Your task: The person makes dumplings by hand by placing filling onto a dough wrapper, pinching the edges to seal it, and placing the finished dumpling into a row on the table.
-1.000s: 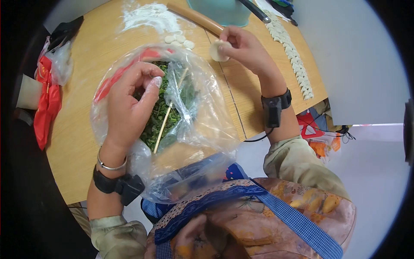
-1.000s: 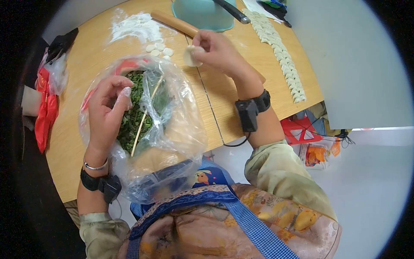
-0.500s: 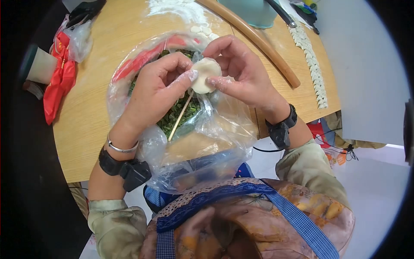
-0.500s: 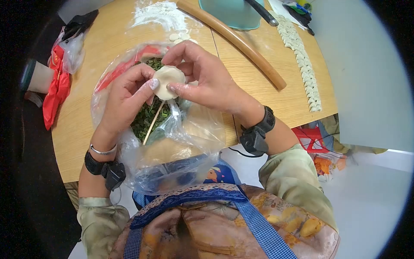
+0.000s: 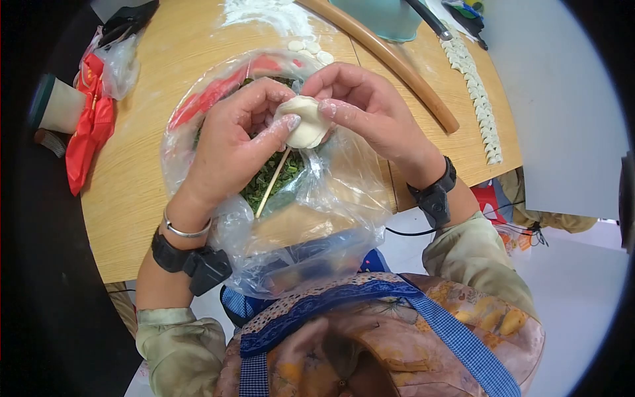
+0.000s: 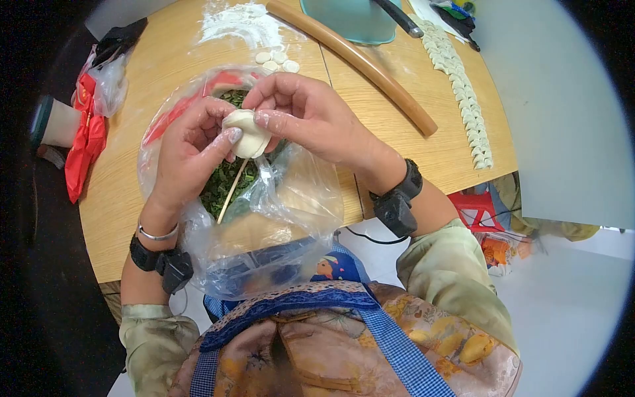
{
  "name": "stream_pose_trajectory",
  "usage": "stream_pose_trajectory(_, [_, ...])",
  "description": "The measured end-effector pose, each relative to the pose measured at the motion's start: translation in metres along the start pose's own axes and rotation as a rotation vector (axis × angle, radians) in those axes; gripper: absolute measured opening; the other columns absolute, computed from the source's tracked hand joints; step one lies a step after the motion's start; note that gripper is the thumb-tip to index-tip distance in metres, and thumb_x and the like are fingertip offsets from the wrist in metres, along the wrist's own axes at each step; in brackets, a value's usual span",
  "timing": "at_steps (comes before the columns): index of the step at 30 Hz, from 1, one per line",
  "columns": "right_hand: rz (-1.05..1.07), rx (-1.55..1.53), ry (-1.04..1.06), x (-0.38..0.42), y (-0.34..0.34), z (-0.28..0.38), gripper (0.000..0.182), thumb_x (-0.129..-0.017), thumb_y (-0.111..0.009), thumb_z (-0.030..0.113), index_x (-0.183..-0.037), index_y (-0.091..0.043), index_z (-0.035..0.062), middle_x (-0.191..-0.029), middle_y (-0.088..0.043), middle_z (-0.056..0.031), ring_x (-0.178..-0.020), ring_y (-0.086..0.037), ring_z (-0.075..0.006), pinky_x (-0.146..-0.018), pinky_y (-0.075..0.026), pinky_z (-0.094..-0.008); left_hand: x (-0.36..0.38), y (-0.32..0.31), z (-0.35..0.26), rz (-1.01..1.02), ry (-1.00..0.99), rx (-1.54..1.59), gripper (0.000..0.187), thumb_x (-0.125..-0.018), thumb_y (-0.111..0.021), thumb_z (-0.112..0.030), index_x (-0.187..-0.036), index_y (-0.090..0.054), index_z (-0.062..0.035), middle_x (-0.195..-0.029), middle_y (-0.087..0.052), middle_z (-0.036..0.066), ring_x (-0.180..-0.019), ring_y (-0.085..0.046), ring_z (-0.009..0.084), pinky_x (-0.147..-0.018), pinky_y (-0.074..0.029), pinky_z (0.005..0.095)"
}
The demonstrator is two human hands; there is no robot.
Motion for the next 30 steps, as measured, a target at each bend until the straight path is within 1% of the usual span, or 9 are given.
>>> stream_pose_trajectory(5, [0.058, -0.087, -0.088, 0.001, -0.002, -0.011, 0.020, -0.093, -0.060, 0.016, -0.104, -0.056, -0.0004, -0.092, -0.065, -0.0075, -0.081, -0.065, -0.0122, -0.069, -0.056, -0.0251, 0.002, 0.000, -0.007, -0.074, -0.076, -0.049, 0.019, -0.088, -0.060, -0.002, -0.106, -0.055, -0.0019, -0.092, -0.060, 0.002, -0.078, -0.056, 0.0050, -0.065, -0.046, 0.0210])
stream_pose_trajectory(7, [0.060, -0.103, -0.103, 0.001, -0.003, -0.012, 0.020, -0.093, -0.059, 0.016, -0.104, -0.056, -0.0005, -0.092, -0.065, -0.0082, -0.082, -0.065, -0.0130, -0.069, -0.056, -0.0256, 0.005, 0.005, -0.018, -0.188, -0.215, -0.158, 0.025, -0.084, -0.062, 0.000, -0.108, -0.055, -0.0039, -0.094, -0.059, 0.005, -0.075, -0.057, 0.0085, -0.064, -0.046, 0.0228])
stream_pose_trajectory(8, [0.062, -0.119, -0.116, 0.001, -0.004, -0.013, 0.020, -0.094, -0.059, 0.016, -0.103, -0.056, -0.0007, -0.093, -0.065, -0.0090, -0.082, -0.066, -0.0137, -0.070, -0.057, -0.0261, 0.006, 0.006, -0.017, -0.188, -0.215, -0.158, 0.025, -0.084, -0.062, 0.000, -0.108, -0.055, -0.0039, -0.094, -0.059, 0.005, -0.075, -0.057, 0.0085, -0.064, -0.046, 0.0228])
stream_pose_trajectory(10, [0.059, -0.142, -0.128, 0.001, -0.004, -0.013, 0.020, -0.094, -0.058, 0.016, -0.104, -0.056, -0.0011, -0.093, -0.066, -0.0095, -0.083, -0.066, -0.0145, -0.070, -0.057, -0.0260, 0.007, 0.000, -0.025, -0.109, -0.295, -0.419, 0.031, -0.081, -0.061, 0.004, -0.110, -0.055, -0.0050, -0.100, -0.059, 0.007, -0.076, -0.058, 0.0124, -0.063, -0.046, 0.0231])
stream_pose_trajectory(11, [0.055, -0.165, -0.141, 0.001, -0.004, -0.013, 0.020, -0.094, -0.058, 0.016, -0.104, -0.056, -0.0015, -0.094, -0.066, -0.0101, -0.083, -0.066, -0.0154, -0.070, -0.057, -0.0260, 0.006, 0.001, -0.025, -0.109, -0.295, -0.419, 0.031, -0.081, -0.061, 0.004, -0.110, -0.055, -0.0050, -0.100, -0.059, 0.007, -0.076, -0.058, 0.0124, -0.063, -0.046, 0.0231])
stream_pose_trajectory(13, [0.057, -0.171, -0.136, 0.001, -0.005, -0.012, 0.020, -0.095, -0.057, 0.016, -0.104, -0.056, -0.0017, -0.094, -0.066, -0.0104, -0.084, -0.067, -0.0159, -0.070, -0.058, -0.0259, 0.008, -0.008, -0.039, -0.038, -0.474, -0.545, 0.035, -0.079, -0.061, 0.005, -0.112, -0.055, -0.0057, -0.103, -0.058, 0.006, -0.078, -0.058, 0.0140, -0.062, -0.046, 0.0231])
stream_pose_trajectory(17, [0.049, -0.151, -0.133, 0.001, -0.005, -0.012, 0.021, -0.095, -0.056, 0.017, -0.105, -0.056, -0.0018, -0.094, -0.065, -0.0106, -0.084, -0.067, -0.0169, -0.070, -0.058, -0.0254, 0.008, -0.009, -0.036, -0.029, -0.427, -0.509, 0.031, -0.080, -0.060, 0.005, -0.109, -0.056, -0.0046, -0.103, -0.058, 0.006, -0.080, -0.057, 0.0142, -0.062, -0.046, 0.0232])
stream_pose_trajectory(22, [0.048, -0.141, -0.121, 0.002, -0.004, -0.010, 0.021, -0.095, -0.056, 0.018, -0.105, -0.057, -0.0010, -0.095, -0.065, -0.0089, -0.085, -0.066, -0.0151, -0.072, -0.058, -0.0260, 0.008, -0.005, -0.033, -0.067, -0.390, -0.423, 0.021, -0.079, -0.060, 0.006, -0.097, -0.053, -0.0024, -0.103, -0.058, 0.008, -0.076, -0.056, 0.0139, -0.061, -0.046, 0.0226])
stream_pose_trajectory(30, [-0.028, -0.080, -0.085, 0.001, 0.005, -0.009, 0.018, -0.095, -0.055, 0.017, -0.102, -0.057, 0.0002, -0.095, -0.064, -0.0071, -0.083, -0.064, -0.0130, -0.073, -0.055, -0.0260, 0.008, 0.001, -0.037, -0.142, -0.374, -0.479, 0.019, -0.076, -0.061, 0.005, -0.090, -0.052, -0.0039, -0.103, -0.060, 0.005, -0.072, -0.054, 0.0098, -0.058, -0.044, 0.0207])
Point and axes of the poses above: each hand's wrist, its own x-axis away from the middle knuckle, its own y-axis out of the back of the hand, z = x × y, the point moved 9 cm from there along -x, towards the middle knuckle
